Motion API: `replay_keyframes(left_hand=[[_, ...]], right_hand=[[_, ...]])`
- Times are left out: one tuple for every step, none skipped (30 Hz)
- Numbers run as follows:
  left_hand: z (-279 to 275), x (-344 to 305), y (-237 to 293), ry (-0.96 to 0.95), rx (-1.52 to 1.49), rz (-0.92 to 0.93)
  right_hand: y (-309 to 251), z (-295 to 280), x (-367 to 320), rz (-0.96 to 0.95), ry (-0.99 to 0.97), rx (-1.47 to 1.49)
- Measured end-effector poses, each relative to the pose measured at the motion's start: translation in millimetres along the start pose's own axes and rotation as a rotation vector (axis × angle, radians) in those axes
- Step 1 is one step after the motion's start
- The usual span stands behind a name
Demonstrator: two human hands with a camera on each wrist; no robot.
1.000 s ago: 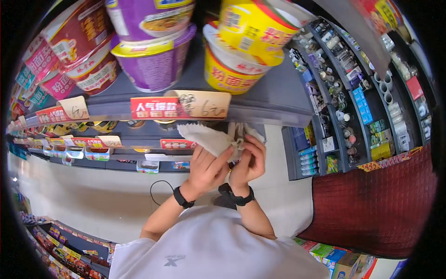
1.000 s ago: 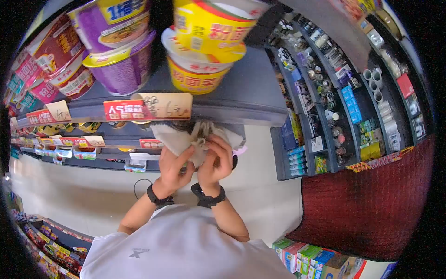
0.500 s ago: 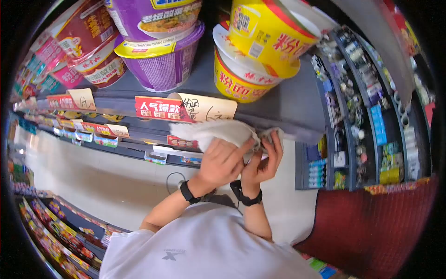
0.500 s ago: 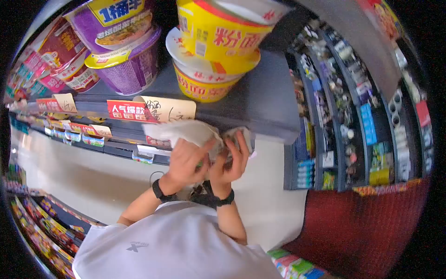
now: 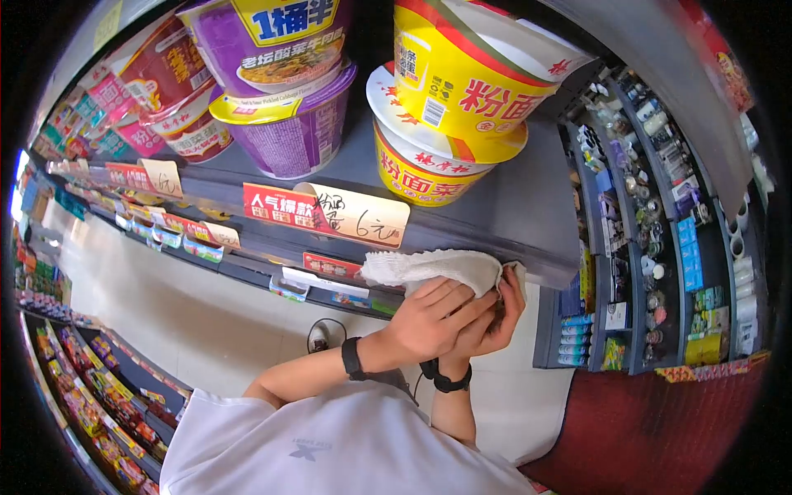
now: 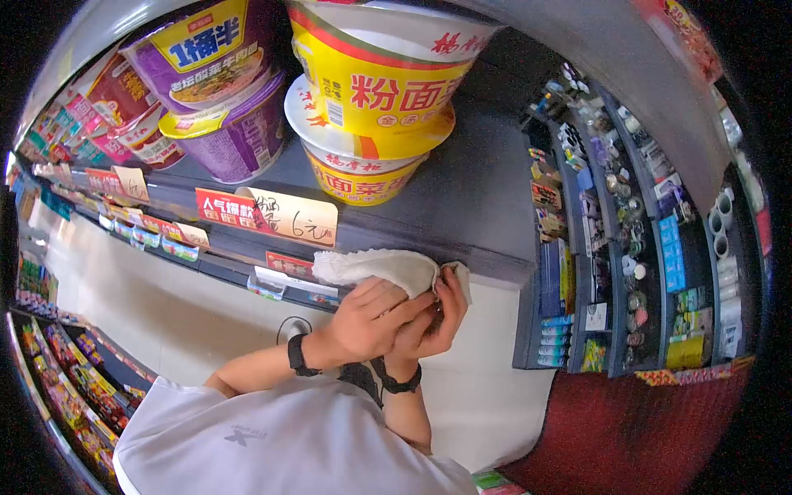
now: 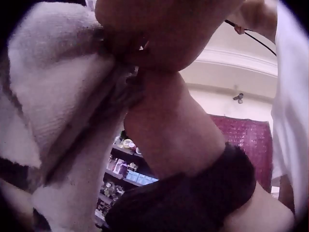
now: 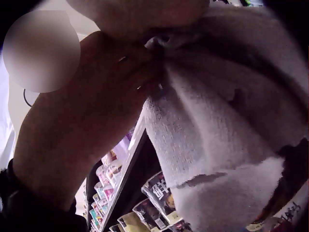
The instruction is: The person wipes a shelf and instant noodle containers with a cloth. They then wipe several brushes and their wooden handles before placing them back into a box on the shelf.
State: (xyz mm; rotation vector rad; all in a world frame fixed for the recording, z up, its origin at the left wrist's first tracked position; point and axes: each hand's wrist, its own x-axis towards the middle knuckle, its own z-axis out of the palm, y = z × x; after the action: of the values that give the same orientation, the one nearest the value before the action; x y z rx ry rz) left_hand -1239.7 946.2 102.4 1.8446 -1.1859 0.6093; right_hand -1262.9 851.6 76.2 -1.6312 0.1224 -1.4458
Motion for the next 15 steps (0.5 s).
replay_keyframes(left_hand=[[-7.2, 1.6, 2.0, -0.037, -0.039, -0.015], [-15.2, 2.3, 1.6, -0.077, -0.075, -0.026], [-22.6, 0.7, -2.3, -0.087, -0.074, -0.001], [-31.7, -1.9, -6.3, -0.062, -0.072, -0.004], [-41.7, -6.5, -10.0, -0.04, -0.082, -0.006], [-54.1, -13.1, -15.2, -0.057, -0.1, 0.03], [-68.3, -21.5, -22.2, -0.032, -0.119, -0.009], [-83.9, -32.5, -29.5, -0.016, -0.143, -0.05], [-100.4, -46.4, -39.5, -0.019, -0.144, -0.071], [-118.4, -59.4, -51.1, 0.002, -0.157, -0.085], [-140.0, -72.1, -59.1, 0.01, -0.128, -0.141], [-161.7, -82.4, -70.7, 0.026, -0.092, -0.187], [-182.8, -91.3, -86.1, 0.064, -0.081, -0.209], [-202.4, -101.7, -99.7, 0.107, -0.068, -0.245], [-220.9, -114.6, -110.4, 0.095, -0.09, -0.314]], right_hand=[[-5.2, 2.4, -1.3, 0.023, 0.021, 0.007], [-11.9, 3.6, -3.9, 0.023, 0.038, -0.003], [-18.0, 8.1, -4.8, 0.053, 0.001, 0.019], [-23.6, 16.5, -6.0, 0.074, -0.026, 0.048], [-30.9, 21.2, -11.6, 0.092, -0.064, 0.037], [-38.9, 32.0, -18.1, 0.081, -0.026, 0.022], [-47.5, 43.9, -25.5, 0.064, -0.091, 0.031], [-57.8, 55.7, -34.9, 0.053, -0.153, 0.033], [-72.0, 69.4, -43.4, 0.041, -0.197, -0.005], [-87.5, 87.1, -53.7, 0.028, -0.234, -0.034], [-96.2, 106.5, -66.4, 0.024, -0.274, -0.017], [-108.1, 127.0, -76.3, 0.024, -0.335, -0.01], [-118.1, 149.3, -88.2, 0.002, -0.384, -0.038], [-127.2, 170.2, -101.4, -0.008, -0.434, -0.026], [-134.6, 189.6, -115.4, -0.029, -0.445, -0.06]])
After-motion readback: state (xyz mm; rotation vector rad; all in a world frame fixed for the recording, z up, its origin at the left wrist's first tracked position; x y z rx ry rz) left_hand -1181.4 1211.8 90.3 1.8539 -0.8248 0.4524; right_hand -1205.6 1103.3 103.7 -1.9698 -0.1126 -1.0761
